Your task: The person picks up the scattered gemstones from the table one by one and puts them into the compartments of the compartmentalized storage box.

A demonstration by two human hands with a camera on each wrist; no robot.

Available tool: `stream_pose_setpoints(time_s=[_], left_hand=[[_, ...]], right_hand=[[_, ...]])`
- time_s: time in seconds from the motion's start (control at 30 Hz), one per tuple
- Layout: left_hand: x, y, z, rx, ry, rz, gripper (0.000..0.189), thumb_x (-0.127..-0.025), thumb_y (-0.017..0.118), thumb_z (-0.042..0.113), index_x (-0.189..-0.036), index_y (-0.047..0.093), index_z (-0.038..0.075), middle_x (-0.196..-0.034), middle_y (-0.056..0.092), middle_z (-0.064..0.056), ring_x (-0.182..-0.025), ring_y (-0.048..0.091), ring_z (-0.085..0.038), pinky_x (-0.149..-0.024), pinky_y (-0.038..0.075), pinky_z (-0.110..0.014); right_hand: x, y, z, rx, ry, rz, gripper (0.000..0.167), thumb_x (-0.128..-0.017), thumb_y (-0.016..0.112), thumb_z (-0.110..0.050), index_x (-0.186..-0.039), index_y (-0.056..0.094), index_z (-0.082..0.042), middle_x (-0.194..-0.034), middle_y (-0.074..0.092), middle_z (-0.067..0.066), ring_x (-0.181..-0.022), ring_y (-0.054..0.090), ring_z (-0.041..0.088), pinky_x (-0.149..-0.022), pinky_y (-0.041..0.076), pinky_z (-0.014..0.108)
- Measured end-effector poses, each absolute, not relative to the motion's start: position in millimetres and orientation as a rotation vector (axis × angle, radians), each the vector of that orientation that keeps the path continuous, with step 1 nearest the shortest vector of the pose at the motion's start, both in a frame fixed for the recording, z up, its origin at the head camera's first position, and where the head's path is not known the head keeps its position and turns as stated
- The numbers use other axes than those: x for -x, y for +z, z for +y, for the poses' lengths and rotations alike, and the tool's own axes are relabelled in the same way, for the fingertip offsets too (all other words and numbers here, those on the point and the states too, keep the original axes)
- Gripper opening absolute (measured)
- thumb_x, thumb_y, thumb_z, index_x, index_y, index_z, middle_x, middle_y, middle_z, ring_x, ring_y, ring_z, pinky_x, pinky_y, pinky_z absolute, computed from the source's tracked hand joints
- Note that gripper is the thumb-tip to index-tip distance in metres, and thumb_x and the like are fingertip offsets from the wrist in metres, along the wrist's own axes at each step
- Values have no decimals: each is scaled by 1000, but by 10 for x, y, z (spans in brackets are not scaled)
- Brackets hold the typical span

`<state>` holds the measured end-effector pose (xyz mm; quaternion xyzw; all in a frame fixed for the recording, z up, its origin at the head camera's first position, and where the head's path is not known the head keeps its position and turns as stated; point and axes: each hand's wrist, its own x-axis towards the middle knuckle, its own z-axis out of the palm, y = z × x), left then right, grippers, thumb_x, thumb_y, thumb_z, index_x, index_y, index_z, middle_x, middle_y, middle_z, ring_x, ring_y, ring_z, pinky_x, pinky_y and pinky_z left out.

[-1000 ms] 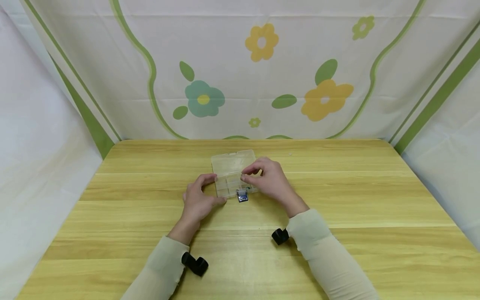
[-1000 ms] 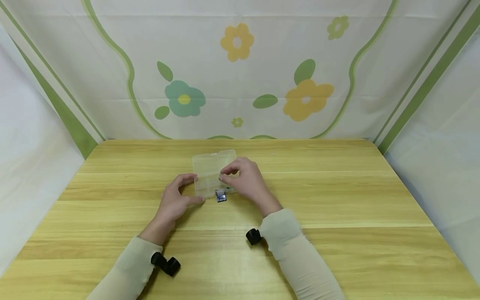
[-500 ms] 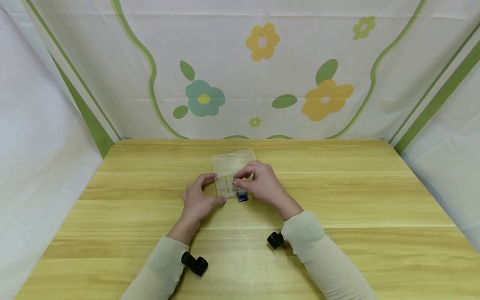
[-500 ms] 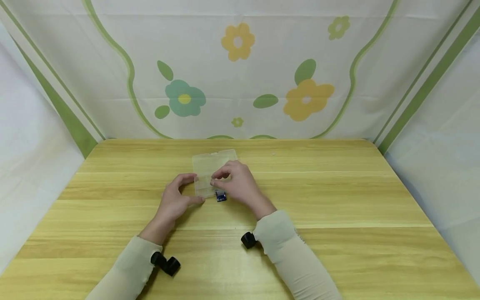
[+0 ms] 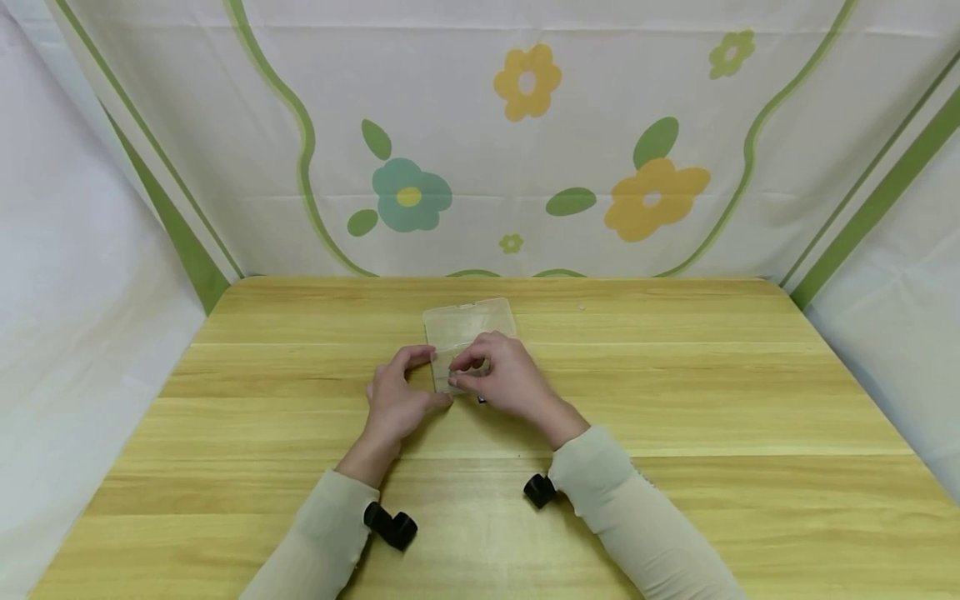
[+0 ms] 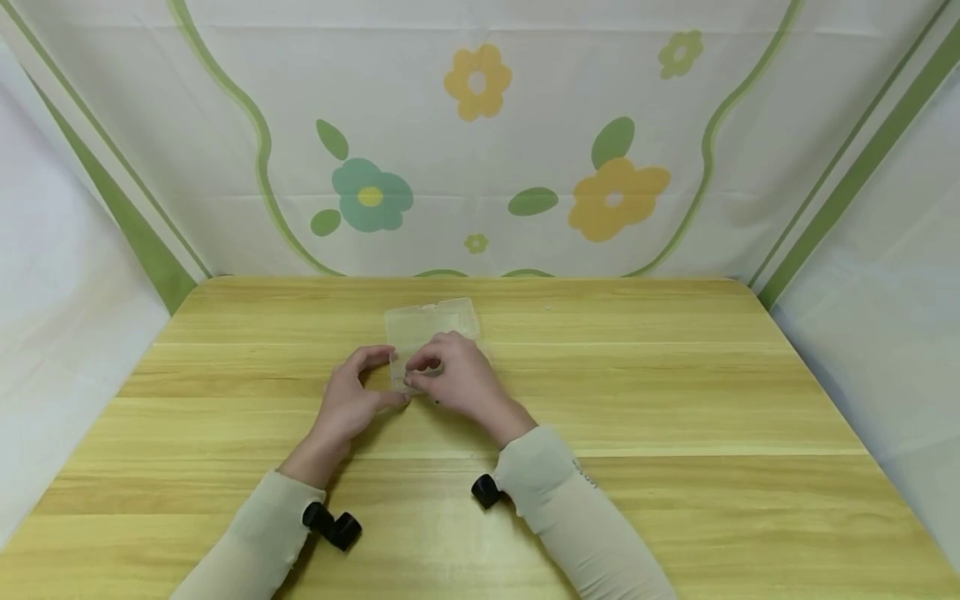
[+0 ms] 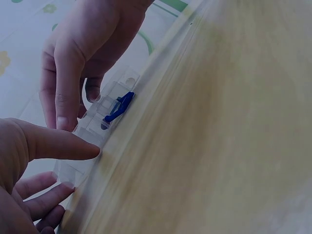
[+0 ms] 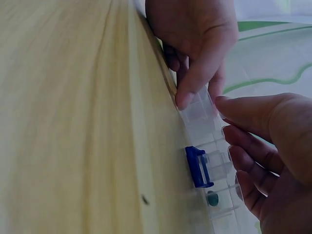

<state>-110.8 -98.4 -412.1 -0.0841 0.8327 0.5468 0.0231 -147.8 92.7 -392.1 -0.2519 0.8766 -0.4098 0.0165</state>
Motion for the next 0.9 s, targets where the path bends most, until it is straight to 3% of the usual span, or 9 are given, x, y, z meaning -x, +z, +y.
stream_pose_setpoints(time_s=[0.9], left_hand=[[1112, -4122, -988, 284, 1695, 2559, 76, -74, 88, 3, -143, 64, 21, -152, 65, -5, -147, 34, -33, -122, 16, -57]], right_hand=[[1463, -3945, 898, 807, -1228, 2764, 10, -92, 86, -20, -101, 85, -16, -97, 76, -5, -94, 63, 18, -80, 50, 31]])
